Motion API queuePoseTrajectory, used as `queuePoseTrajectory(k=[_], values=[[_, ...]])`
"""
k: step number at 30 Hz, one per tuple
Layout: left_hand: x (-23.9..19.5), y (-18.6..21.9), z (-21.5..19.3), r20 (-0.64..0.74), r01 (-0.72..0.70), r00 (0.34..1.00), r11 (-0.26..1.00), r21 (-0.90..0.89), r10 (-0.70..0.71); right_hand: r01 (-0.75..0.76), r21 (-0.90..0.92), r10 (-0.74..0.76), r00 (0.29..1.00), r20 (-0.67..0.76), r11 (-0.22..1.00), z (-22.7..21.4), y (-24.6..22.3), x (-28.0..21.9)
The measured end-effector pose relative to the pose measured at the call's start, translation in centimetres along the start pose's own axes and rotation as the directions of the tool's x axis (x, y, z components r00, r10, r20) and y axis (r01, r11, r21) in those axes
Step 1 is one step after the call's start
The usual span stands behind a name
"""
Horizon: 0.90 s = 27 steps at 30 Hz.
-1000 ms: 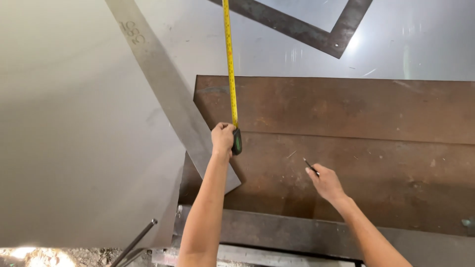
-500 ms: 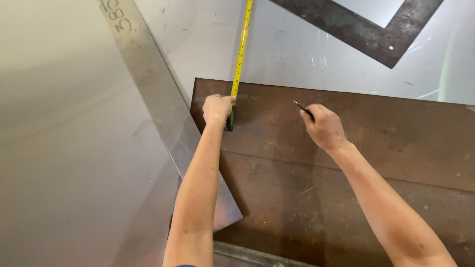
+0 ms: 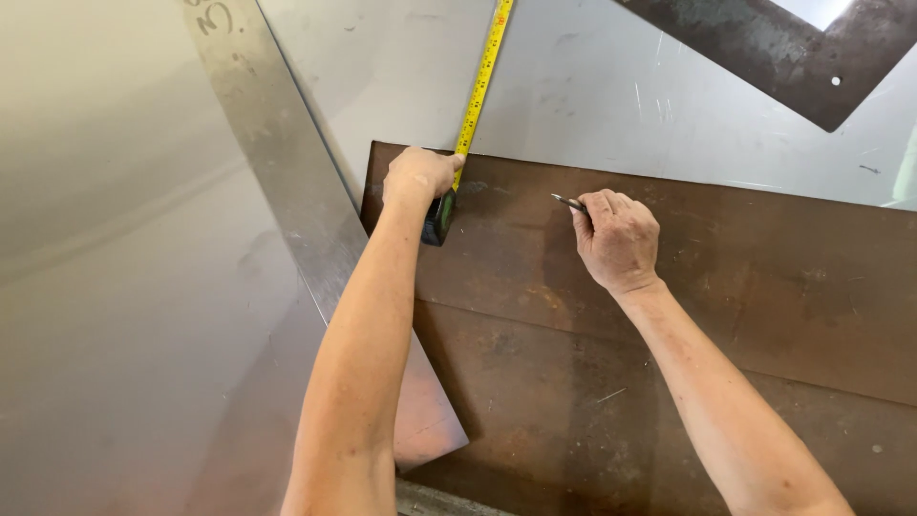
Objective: Measuring and marking dimensions on a metal sheet using a tape measure and scribe.
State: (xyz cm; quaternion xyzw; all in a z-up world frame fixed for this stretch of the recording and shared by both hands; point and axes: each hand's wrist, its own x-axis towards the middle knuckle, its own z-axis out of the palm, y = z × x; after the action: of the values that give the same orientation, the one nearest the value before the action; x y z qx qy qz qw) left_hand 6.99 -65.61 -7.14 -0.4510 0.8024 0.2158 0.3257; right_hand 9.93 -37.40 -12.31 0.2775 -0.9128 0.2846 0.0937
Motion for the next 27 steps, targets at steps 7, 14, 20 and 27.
queuePoseTrajectory(k=[7, 14, 20, 27], values=[[3.2, -1.0, 2.3, 0.064, -0.150, 0.988, 0.980, 0.133, 0.143, -0.024, 0.018, 0.025, 0.999, -0.028, 1.000, 0.6, 0.3, 0.0], [3.7, -1.3, 2.7, 0.073, -0.205, 0.978, 0.962, 0.181, 0.194, -0.132, 0.219, 0.108, 0.987, 0.115, 0.967, 5.3, -1.1, 11.8], [7.5, -2.6, 4.0, 0.127, -0.395, 0.918, 0.843, 0.365, 0.375, -0.133, 0.031, 0.122, 0.966, 0.229, 0.991, 9.5, -2.7, 16.8], [5.2, -2.5, 1.4, 0.116, -0.256, 0.961, 0.966, 0.042, 0.250, -0.308, 0.031, 0.280, 0.898, 0.340, 0.951, 9.3, -2.7, 17.6]])
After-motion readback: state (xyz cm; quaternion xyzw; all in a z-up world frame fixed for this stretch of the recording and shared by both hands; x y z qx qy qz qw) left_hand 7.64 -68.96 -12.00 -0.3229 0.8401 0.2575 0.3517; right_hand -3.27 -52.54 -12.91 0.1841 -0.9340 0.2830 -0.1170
